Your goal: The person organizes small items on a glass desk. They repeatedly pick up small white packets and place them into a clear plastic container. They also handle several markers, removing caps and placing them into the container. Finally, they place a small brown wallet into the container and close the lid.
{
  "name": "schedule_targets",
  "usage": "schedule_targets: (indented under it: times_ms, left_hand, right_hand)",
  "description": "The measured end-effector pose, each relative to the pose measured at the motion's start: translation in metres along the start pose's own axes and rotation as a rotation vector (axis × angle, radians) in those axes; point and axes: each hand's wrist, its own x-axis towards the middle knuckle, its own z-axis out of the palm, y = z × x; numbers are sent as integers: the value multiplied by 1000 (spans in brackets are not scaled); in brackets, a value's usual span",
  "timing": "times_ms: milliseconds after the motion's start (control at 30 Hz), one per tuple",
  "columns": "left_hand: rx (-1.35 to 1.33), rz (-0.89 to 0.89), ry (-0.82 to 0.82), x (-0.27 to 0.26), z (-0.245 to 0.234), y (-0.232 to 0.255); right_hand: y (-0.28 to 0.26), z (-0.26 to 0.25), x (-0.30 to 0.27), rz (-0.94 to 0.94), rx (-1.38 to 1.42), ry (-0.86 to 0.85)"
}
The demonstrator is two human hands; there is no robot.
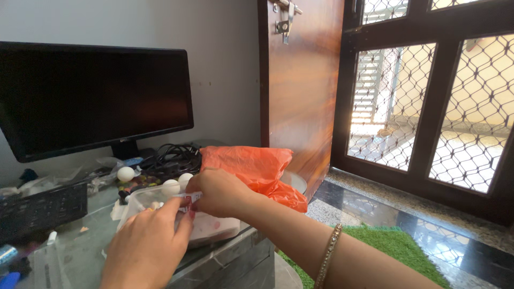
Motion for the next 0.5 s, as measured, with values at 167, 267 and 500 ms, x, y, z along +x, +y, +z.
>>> schedule_targets:
  times_ms: [167,267,500]
  left_hand:
    - [8,85,55,-1,1,-1]
    - [-6,95,28,2,5,-5]
    - [-43,235,183,4,11,-14]
  right_hand:
    - [-6,0,0,83,-45,43]
    - [-7,0,-2,-36,-35,204]
    - [-25,-4,-8,103,34,-33]
